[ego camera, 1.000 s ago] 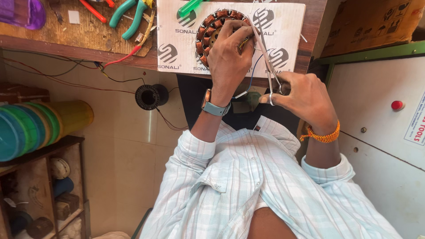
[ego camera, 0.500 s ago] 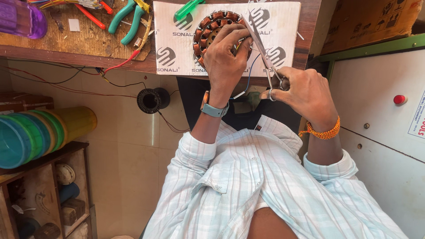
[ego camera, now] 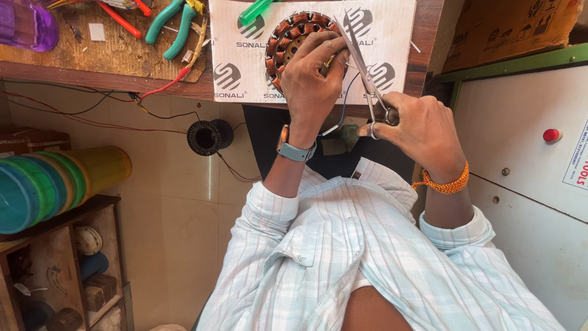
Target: The person connects colored wires to a circular copper-wound electrical component on a workbench. They strip wire ends, insert them into the component, and use scissors to trim excess wire. The person handles multiple wires and tools throughout the process.
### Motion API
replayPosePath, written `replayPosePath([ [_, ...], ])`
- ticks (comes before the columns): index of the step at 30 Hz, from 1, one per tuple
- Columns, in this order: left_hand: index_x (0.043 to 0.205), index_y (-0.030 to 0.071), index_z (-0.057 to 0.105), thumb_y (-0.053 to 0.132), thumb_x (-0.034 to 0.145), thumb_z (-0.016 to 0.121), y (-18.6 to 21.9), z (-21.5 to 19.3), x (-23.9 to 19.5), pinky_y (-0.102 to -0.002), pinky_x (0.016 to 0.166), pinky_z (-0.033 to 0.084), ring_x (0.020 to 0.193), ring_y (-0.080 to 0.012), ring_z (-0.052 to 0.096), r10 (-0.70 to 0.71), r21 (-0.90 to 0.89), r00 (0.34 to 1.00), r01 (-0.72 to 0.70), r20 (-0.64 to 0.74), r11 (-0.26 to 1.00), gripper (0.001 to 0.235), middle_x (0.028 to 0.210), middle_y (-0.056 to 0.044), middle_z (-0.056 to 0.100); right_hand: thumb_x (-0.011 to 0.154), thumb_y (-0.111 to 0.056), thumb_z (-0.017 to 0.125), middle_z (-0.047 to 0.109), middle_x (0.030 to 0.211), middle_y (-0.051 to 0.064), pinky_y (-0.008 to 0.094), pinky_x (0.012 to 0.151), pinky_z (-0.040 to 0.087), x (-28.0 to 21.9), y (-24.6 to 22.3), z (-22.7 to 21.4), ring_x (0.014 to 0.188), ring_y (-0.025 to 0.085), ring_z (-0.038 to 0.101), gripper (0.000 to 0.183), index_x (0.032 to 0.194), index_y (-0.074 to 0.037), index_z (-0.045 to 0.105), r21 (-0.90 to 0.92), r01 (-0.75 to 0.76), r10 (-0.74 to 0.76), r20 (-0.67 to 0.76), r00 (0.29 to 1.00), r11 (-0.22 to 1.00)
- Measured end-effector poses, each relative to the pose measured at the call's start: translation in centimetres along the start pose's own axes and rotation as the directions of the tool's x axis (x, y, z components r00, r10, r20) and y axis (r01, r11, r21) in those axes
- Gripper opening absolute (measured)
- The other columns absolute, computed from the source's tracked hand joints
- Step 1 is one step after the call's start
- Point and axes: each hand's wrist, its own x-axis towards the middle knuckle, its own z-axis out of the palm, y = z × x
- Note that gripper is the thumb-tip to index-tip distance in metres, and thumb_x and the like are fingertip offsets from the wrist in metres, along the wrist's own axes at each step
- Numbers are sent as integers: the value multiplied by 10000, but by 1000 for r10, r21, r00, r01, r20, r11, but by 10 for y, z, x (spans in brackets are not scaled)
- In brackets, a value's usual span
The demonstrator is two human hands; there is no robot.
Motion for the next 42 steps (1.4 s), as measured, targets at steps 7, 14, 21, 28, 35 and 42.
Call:
replayPosePath([
  [7, 1048, 111, 779, 118, 902, 780, -2, 0, -1, -292, 862, 618, 982, -158, 766, 14, 13, 1000, -14, -5, 1000, 146, 1107, 10, 755, 711, -511, 894, 682, 637, 109, 397, 571, 505, 0, 7, 3, 547, 266, 655, 549, 959, -43, 750, -57, 31, -34, -53, 998, 998],
  [14, 1040, 144, 789, 160, 923, 773, 5, -2, 2, -303, 837, 610, 951, -155, 766, -2, 52, 1000, 1, 19, 999, 119, 1095, 27, 764, 809, -423, 866, 705, 640, 68, 349, 547, 489, -6, 16, 5, 531, 183, 658, 372, 923, -81, 774, 43, -16, 18, -52, 998, 999],
  [21, 1280, 119, 623, 183, 976, 720, 12, -11, -6, -364, 932, 531, 1060, -240, 637, 64, 123, 982, -42, -179, 992, 325, 1271, -54, 649, 712, -202, 906, 752, 834, 29, 242, 618, 534, -15, 29, -6, 704, 79, 690, 427, 1095, -58, 780, 300, 83, -63, -76, 995, 950],
  [28, 1109, 158, 690, 251, 942, 793, 8, -16, -6, -367, 971, 514, 1096, -232, 587, 101, 339, 972, -24, -212, 940, 217, 1127, 1, 691, 742, -167, 845, 721, 801, 38, 235, 664, 560, -20, 36, 2, 724, 66, 678, 449, 1160, -38, 747, 630, -63, -58, 169, 984, 774],
  [35, 1075, 153, 732, 201, 937, 754, 15, -2, 11, -362, 910, 526, 1029, -210, 603, 96, 324, 980, -34, -175, 945, 148, 1067, 49, 712, 724, -219, 876, 780, 932, 79, 273, 704, 576, -6, 23, 10, 802, 98, 732, 457, 1125, -34, 759, 418, 74, -94, 27, 995, 905],
  [42, 1039, 124, 774, 163, 935, 753, -3, -5, 18, -339, 883, 562, 964, -188, 703, 8, 31, 997, -6, -77, 999, 113, 1021, 7, 773, 718, -367, 909, 746, 819, 131, 323, 624, 538, -4, 21, 1, 657, 165, 701, 523, 1072, -16, 752, 169, 8, -7, -8, 1000, 986],
])
